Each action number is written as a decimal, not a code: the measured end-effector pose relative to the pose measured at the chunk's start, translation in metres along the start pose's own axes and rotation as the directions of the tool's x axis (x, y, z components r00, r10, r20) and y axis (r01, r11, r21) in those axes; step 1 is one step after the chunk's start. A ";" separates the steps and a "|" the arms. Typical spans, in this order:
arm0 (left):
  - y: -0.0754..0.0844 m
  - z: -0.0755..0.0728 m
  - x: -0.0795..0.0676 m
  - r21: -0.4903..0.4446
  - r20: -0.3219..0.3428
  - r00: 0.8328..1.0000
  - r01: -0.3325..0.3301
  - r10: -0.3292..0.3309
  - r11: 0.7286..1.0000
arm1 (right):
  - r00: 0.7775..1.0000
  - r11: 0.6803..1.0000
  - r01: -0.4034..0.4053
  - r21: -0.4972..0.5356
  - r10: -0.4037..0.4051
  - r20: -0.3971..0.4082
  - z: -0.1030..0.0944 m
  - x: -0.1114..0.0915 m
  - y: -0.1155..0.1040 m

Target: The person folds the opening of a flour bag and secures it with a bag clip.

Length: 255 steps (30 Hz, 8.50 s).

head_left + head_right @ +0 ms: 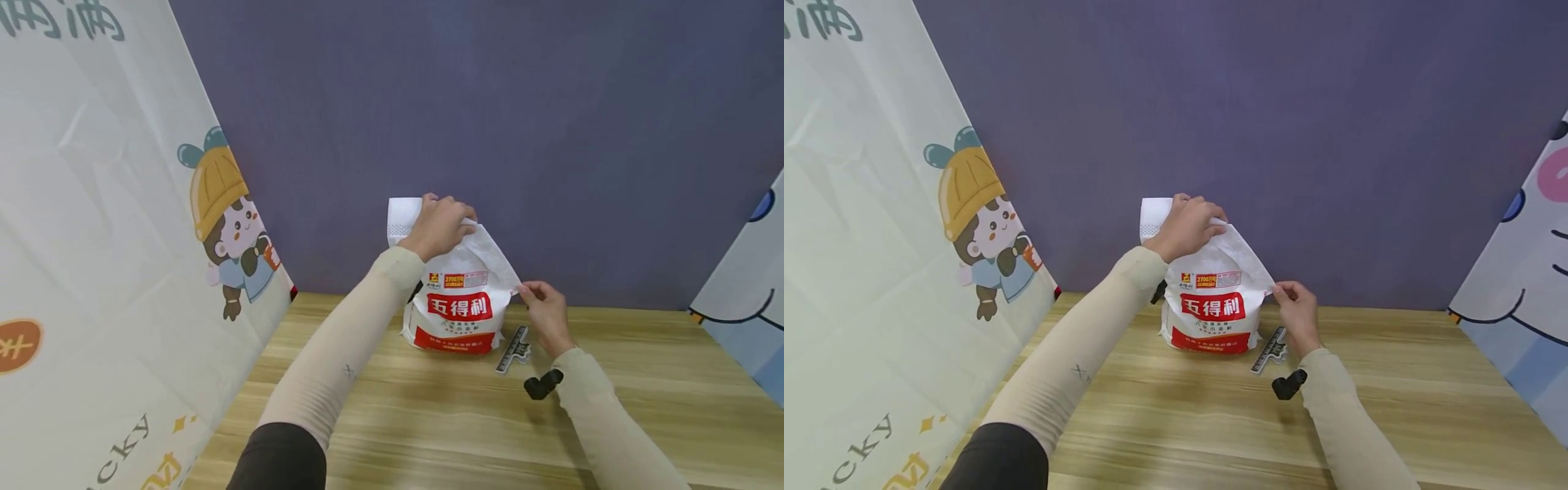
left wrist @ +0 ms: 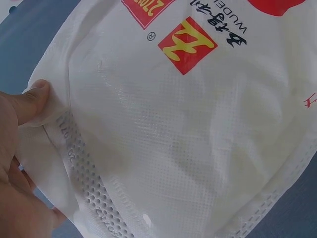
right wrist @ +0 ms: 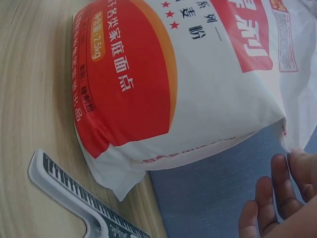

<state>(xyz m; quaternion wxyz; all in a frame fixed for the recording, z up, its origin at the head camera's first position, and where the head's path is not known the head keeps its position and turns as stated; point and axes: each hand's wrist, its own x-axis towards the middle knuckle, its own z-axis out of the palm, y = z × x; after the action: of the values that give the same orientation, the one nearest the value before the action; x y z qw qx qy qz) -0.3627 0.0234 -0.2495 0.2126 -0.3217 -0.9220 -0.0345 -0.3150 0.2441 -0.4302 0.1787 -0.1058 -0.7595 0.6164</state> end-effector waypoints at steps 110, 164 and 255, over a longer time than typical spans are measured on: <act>0.004 0.005 -0.005 -0.009 -0.050 0.997 0.050 -0.050 0.999 | 0.994 0.996 0.088 0.018 -0.089 0.066 -0.060 -0.024 0.019; 0.007 0.001 -0.007 0.024 -0.050 0.998 0.035 -0.033 0.999 | 0.905 0.864 0.412 -0.290 -0.426 0.016 -0.052 -0.009 -0.068; 0.005 0.006 -0.013 0.017 -0.074 0.997 0.025 -0.024 1.000 | 0.846 0.748 0.532 -0.398 -0.484 0.221 -0.007 0.013 -0.082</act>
<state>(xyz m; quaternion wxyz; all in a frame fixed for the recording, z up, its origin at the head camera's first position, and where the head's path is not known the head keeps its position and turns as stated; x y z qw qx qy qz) -0.3528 0.0208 -0.2604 0.2487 -0.3070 -0.9177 -0.0406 -0.3193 0.2379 -0.3469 0.2709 0.0993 -0.8877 0.3589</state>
